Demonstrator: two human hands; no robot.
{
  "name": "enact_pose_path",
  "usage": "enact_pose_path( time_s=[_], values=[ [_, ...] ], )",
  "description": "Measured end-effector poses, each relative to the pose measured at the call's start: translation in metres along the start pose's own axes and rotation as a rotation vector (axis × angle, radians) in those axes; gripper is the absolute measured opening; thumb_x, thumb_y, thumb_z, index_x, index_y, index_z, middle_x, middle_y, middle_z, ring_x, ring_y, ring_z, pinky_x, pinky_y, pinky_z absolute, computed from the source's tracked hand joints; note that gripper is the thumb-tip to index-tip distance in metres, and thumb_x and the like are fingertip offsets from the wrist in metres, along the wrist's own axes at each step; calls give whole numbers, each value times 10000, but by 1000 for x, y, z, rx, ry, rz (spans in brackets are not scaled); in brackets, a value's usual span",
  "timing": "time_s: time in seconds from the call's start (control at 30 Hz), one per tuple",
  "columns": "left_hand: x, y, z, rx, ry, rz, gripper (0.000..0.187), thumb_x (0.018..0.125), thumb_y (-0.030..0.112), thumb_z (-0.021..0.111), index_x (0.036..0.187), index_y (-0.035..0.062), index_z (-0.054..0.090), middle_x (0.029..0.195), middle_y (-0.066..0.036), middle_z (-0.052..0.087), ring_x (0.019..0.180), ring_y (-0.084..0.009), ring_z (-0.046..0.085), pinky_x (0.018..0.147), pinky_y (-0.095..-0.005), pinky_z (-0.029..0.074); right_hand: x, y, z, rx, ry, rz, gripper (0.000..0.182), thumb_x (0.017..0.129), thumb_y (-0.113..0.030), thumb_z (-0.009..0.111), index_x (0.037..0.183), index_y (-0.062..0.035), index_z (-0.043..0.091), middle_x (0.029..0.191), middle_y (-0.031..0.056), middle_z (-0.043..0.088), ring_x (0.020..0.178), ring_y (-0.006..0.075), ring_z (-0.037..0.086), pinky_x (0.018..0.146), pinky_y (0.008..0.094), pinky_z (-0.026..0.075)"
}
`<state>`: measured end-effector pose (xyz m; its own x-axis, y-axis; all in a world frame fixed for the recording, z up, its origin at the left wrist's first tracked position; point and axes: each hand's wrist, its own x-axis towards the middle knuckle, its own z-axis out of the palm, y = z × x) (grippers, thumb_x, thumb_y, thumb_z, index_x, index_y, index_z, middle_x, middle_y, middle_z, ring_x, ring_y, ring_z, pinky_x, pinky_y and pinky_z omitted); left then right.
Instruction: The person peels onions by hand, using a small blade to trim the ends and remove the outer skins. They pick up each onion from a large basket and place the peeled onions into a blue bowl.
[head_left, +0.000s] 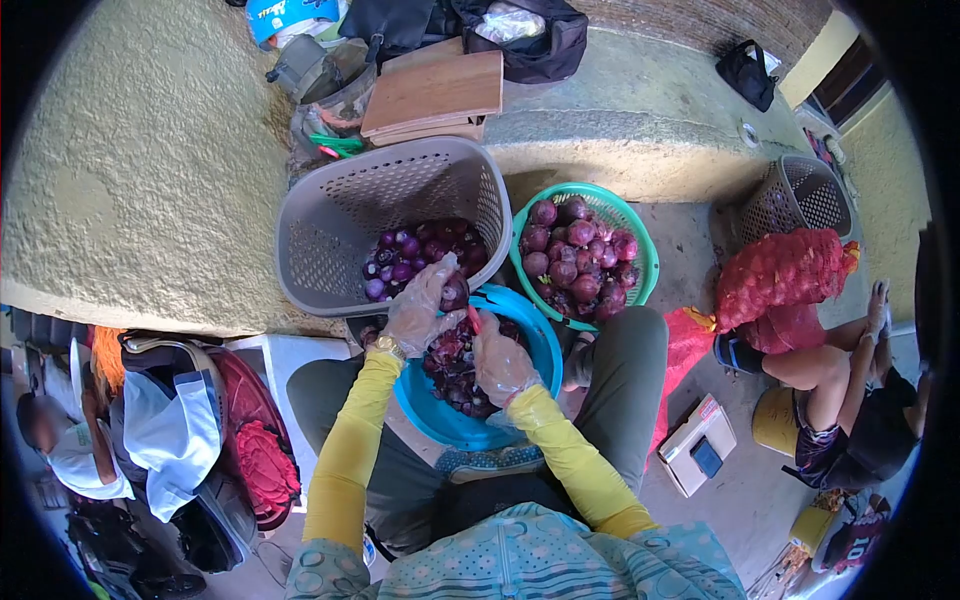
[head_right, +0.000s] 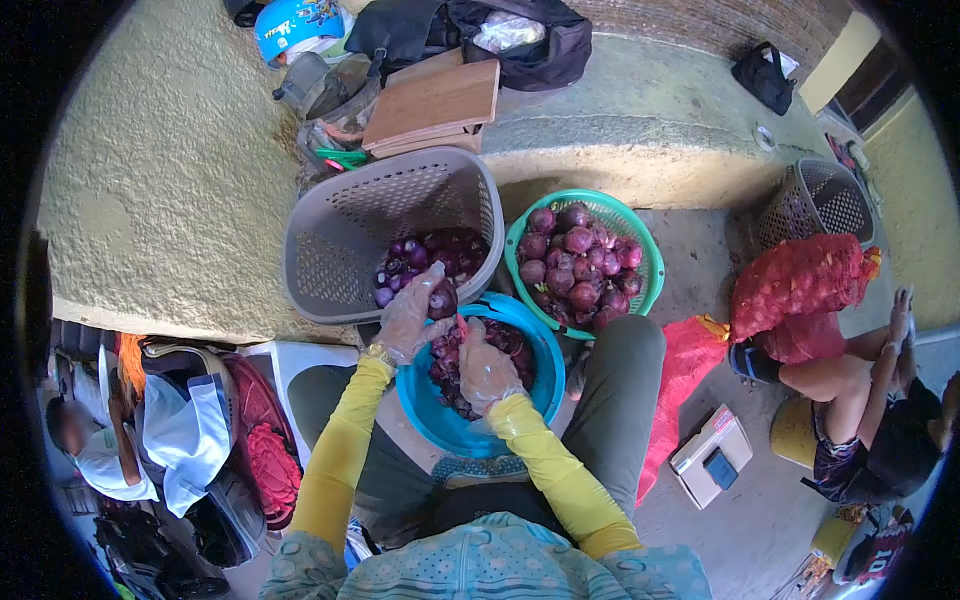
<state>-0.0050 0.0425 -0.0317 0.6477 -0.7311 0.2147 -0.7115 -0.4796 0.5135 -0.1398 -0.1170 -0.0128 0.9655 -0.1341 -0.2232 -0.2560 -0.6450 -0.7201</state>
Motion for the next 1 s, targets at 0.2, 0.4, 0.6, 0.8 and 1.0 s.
enact_pose_path(
  time_s=[0.2,0.4,0.6,0.8,1.0],
  values=[
    [-3,6,10,24,74,-93,766,875,281,751,1502,36,384,1540,-195,456,1385,-428,460,1183,-489,353,-3,-24,-20,45,-135,109,528,1045,-231,408,1468,52,267,926,365,685,919,546,668,837,635,499],
    [-6,-8,25,-38,325,-54,610,937,339,650,1415,16,449,1409,-224,577,1319,-460,525,1204,-501,328,-15,-40,-10,109,-118,124,624,1013,-149,456,1521,82,176,952,365,682,920,521,685,819,590,533],
    [-9,-4,28,-198,343,-138,600,949,426,644,1382,41,493,1406,-218,583,1349,-515,481,1119,-533,395,-14,-30,19,55,8,78,642,1028,-142,455,1549,65,142,882,327,689,844,515,681,752,588,522],
    [-7,1,25,-207,357,-129,565,925,375,659,1348,30,513,1396,-241,588,1330,-504,508,1123,-515,404,-14,-30,21,-13,11,63,770,905,-63,570,1532,99,152,931,268,705,793,430,728,699,515,593],
    [-9,-2,25,-173,360,-83,588,934,404,652,1358,24,504,1393,-239,591,1306,-490,540,1109,-499,430,-7,-25,27,11,-62,102,753,960,-75,518,1550,88,77,896,338,684,830,502,693,750,574,537]
  ],
)
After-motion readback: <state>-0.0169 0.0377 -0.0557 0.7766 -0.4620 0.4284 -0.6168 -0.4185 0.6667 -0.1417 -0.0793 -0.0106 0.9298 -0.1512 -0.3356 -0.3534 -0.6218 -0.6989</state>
